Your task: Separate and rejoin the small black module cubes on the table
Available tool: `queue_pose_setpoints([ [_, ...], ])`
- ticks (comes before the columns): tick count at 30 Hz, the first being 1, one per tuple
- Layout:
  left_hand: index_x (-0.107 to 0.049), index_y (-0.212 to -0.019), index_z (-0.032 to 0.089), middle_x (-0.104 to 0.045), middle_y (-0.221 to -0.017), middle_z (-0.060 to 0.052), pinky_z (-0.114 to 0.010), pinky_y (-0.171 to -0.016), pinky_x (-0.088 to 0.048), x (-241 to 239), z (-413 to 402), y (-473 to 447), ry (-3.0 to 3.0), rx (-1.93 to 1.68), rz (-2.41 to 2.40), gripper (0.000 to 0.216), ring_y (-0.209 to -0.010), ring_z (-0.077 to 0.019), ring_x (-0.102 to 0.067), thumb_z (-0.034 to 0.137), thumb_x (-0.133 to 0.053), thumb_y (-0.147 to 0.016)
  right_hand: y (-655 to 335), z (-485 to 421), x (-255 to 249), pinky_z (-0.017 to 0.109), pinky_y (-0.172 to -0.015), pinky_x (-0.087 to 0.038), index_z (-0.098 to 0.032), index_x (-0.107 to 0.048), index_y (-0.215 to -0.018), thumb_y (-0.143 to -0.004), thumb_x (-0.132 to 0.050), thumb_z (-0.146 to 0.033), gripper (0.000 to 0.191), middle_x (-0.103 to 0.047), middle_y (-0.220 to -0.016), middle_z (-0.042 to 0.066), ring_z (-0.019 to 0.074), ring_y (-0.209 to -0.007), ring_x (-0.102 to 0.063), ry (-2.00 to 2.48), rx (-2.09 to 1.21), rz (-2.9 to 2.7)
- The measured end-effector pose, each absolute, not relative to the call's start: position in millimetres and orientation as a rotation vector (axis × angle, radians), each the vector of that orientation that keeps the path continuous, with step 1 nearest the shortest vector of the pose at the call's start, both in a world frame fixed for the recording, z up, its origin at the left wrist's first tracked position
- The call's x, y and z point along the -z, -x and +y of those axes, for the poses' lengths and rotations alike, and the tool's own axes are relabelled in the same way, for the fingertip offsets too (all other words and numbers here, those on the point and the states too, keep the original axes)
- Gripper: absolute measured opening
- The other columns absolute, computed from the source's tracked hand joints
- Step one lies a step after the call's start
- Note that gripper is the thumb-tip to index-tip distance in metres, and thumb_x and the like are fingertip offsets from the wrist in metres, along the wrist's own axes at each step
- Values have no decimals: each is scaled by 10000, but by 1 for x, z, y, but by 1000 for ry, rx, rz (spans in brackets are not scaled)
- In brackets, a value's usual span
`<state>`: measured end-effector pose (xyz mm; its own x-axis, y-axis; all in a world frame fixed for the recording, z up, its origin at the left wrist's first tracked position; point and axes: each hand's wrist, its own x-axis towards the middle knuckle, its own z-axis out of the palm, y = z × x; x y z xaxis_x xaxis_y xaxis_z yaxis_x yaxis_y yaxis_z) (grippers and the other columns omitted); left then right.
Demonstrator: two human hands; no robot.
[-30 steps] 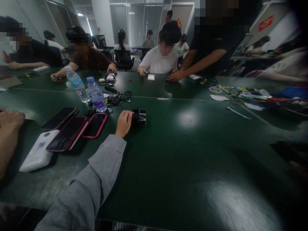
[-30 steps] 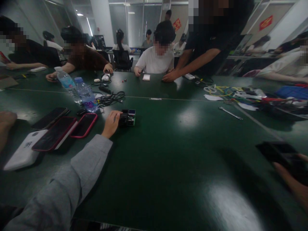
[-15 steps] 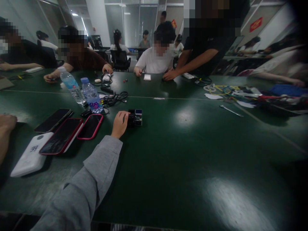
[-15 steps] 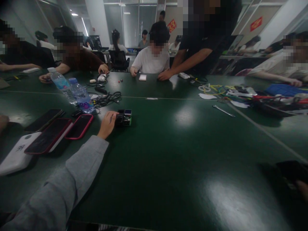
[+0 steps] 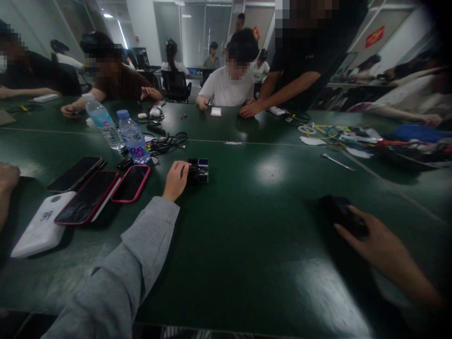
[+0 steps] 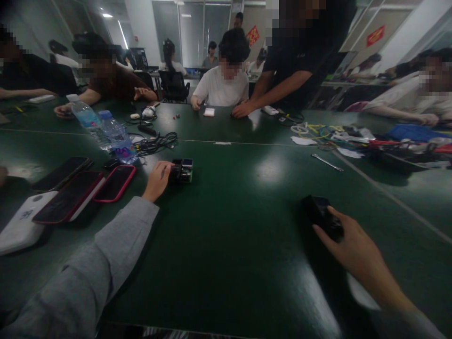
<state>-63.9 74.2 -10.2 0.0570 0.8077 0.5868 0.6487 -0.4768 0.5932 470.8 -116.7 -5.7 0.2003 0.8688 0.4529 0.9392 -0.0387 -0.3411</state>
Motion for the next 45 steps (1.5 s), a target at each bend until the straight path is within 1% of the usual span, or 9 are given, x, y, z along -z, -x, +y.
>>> queue_pose_setpoints([
  [2, -640, -1053, 203, -598, -1102, -76, -394, -1001, -450, 10, 74, 64, -2143, -1381, 1507, 324, -1087, -210, -572, 364, -362, -1009, -431, -90, 7, 530, -801, -501, -179, -468, -1422, -841, -476, -763, 824, -575, -1212, 265, 383, -999, -618, 1848, 74, -1855],
  [8, -641, -1056, 215, -587, -1124, -75, -389, -953, -489, 9, 72, 63, -2115, -1376, 1505, 321, -1081, -209, -578, 379, -370, -1005, -262, -9, -6, 520, -825, -517, -124, -376, -1461, -964, -385, -534, 644, -578, -1137, 181, 333, -992, -586, 1602, 90, -2154],
  [12, -644, -1050, 218, -585, -1132, -77, -392, -933, -505, 9, 72, 63, -2106, -1370, 1499, 307, -1082, -210, -577, 380, -388, -1000, -209, 30, 0, 511, -811, -515, -135, -321, -1493, -977, -376, -499, 634, -557, -1119, 179, 333, -992, -567, 1584, 108, -2148],
  [16, -644, -1058, 220, -585, -1143, -78, -388, -922, -516, 9, 72, 63, -2092, -1369, 1487, 290, -1086, -207, -574, 376, -407, -995, -204, 42, 7, 547, -870, -500, -178, -226, -1527, -955, -431, -548, 711, -470, -1260, 194, 366, -1115, -501, 1533, 121, -2084],
  [23, -650, -1040, 202, -598, -1123, -87, -356, -851, -541, 9, 73, 64, -2025, -1409, 1458, 274, -1070, -210, -590, 361, -434, -984, -206, 32, 1, 494, -913, -502, -164, -416, -1400, -958, -450, -400, 503, -418, -1298, 184, 335, -1153, -476, 1456, 86, -2078],
  [29, -638, -1100, 201, -611, -1171, -93, -349, -797, -556, 16, 78, 71, -1881, -1412, 1404, 248, -973, -198, -645, 348, -529, -933, -206, 35, 3, 525, -919, -492, -174, -405, -1413, -973, -374, -310, 461, -429, -1301, 182, 341, -1167, -469, 1464, 79, -2072],
  [36, -589, -1252, 212, -635, -1208, -110, -341, -734, -579, 19, 82, 72, -1691, -1312, 1331, 432, -888, -199, -682, 371, -634, -853, -209, 32, 2, 601, -1024, -392, -204, -405, -1404, -974, -372, -250, 434, -281, -1432, 170, 387, -1324, -317, 1530, 160, -1970],
  [41, -548, -1294, 229, -577, -1334, -116, -369, -771, -591, 22, 84, 72, -1675, -1240, 1206, 493, -887, -190, -688, 387, -656, -840, -208, 31, 0, 630, -971, -416, -247, -437, -1360, -963, -385, -231, 400, -319, -1387, 158, 397, -1273, -366, 1551, 201, -1926],
  [45, -537, -1306, 235, -559, -1359, -126, -369, -764, -594, 24, 85, 73, -1675, -1211, 1185, 515, -882, -188, -684, 398, -669, -835, -211, 34, -1, 566, -913, -486, -206, -492, -1307, -953, -392, -214, 367, -387, -1301, 167, 365, -1183, -451, 1561, 123, -1914],
])
